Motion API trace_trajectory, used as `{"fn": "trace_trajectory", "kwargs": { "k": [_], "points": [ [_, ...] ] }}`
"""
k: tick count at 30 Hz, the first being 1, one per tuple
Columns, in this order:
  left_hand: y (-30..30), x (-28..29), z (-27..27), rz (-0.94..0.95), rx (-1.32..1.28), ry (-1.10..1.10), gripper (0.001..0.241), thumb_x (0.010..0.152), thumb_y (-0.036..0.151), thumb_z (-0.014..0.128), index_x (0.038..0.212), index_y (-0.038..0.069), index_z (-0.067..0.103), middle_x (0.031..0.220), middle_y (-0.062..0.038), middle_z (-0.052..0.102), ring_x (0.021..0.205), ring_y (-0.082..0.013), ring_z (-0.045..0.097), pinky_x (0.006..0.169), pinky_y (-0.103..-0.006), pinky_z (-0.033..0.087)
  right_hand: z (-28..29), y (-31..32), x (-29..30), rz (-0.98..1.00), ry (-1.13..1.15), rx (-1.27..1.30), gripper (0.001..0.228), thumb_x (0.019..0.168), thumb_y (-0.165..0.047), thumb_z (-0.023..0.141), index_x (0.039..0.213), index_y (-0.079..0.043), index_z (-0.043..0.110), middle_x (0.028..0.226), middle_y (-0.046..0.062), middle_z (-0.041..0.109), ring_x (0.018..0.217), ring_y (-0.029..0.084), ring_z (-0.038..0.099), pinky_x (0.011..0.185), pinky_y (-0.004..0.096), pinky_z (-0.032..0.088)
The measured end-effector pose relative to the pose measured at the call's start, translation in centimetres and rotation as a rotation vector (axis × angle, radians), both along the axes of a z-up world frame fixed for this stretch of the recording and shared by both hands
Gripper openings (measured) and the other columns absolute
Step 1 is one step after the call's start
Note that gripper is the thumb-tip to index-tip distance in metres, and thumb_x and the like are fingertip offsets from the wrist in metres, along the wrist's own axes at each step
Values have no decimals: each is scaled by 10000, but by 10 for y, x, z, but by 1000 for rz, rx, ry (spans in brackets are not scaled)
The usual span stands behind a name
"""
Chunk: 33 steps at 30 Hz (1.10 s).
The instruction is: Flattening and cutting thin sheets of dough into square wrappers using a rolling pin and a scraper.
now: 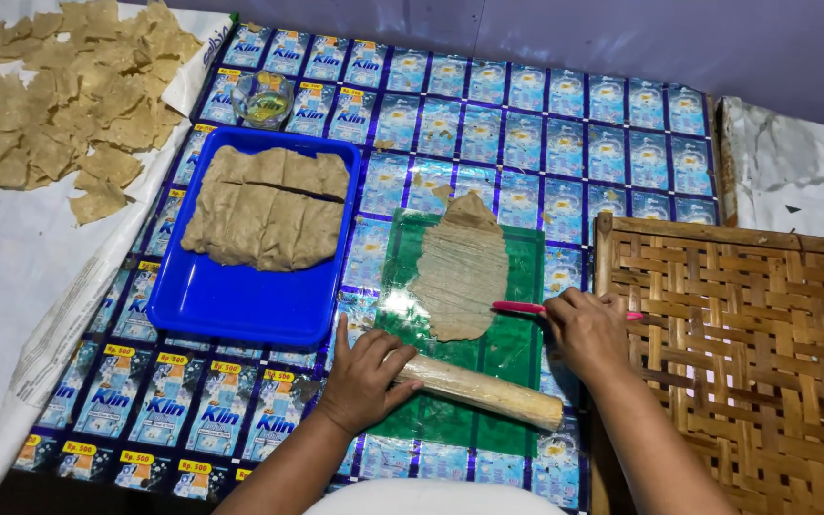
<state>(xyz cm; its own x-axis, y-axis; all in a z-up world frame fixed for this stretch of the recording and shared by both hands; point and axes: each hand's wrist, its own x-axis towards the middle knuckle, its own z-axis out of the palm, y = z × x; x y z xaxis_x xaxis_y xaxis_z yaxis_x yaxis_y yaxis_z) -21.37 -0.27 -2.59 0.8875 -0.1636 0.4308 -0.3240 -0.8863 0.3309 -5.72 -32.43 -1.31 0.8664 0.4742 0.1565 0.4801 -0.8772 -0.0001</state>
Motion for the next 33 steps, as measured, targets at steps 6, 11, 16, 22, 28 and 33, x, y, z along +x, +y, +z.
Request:
{"fn": "trace_trajectory", "kwargs": {
  "k": [6, 11, 16, 22, 28, 33],
  "points": [
    [0, 0, 0, 5, -1, -3, 416, 885, 509, 693, 1125, 170, 707, 1069, -31, 655, 1122, -252, 587, 1209, -688, 64, 1, 12, 0, 29, -27, 39, 119, 874, -320, 729, 943, -227, 758, 894, -53, 656, 814, 180, 648, 925, 425, 384],
    [-1, 0, -2, 5, -5, 6, 433, 885, 520, 696, 1137, 168, 704, 1072, -27, 655, 1137, -253, 584, 1210, -702, 52, 13, 30, -4, 45, -11, 69, 124, 889, -325, 727, 914, -208, 759, 868, -45, 656, 779, 191, 641, 915, 432, 394],
    [-1, 0, -2, 5, -12, 1, 425, 890, 519, 695, 1137, 173, 701, 1073, -26, 656, 1141, -257, 583, 1211, -698, 41, 9, 42, -4, 62, -4, 93, 119, 895, -305, 727, 924, -196, 765, 853, -32, 638, 781, 197, 625, 928, 445, 383],
    [0, -1, -3, 3, -11, 7, 425, 889, 509, 692, 1146, 171, 701, 1074, -28, 654, 1145, -257, 582, 1212, -694, 39, 7, 60, -5, 120, -45, 145, 99, 886, -276, 722, 905, -183, 752, 856, -19, 638, 782, 220, 636, 923, 455, 377],
    [0, 0, -5, -10, -24, -3, 421, 884, 487, 703, 1154, 163, 697, 1081, -35, 647, 1140, -259, 578, 1203, -703, 55, 9, 82, -6, 148, -35, 184, 115, 887, -296, 729, 877, -182, 743, 837, -16, 632, 760, 220, 636, 918, 448, 371],
    [0, -1, -6, -3, -13, -4, 437, 895, 513, 688, 1162, 167, 704, 1080, -31, 651, 1148, -256, 578, 1207, -703, 49, 9, 105, -8, 201, -72, 223, 97, 887, -266, 718, 840, -182, 707, 835, -1, 599, 754, 235, 617, 859, 439, 371]
  ]
}}
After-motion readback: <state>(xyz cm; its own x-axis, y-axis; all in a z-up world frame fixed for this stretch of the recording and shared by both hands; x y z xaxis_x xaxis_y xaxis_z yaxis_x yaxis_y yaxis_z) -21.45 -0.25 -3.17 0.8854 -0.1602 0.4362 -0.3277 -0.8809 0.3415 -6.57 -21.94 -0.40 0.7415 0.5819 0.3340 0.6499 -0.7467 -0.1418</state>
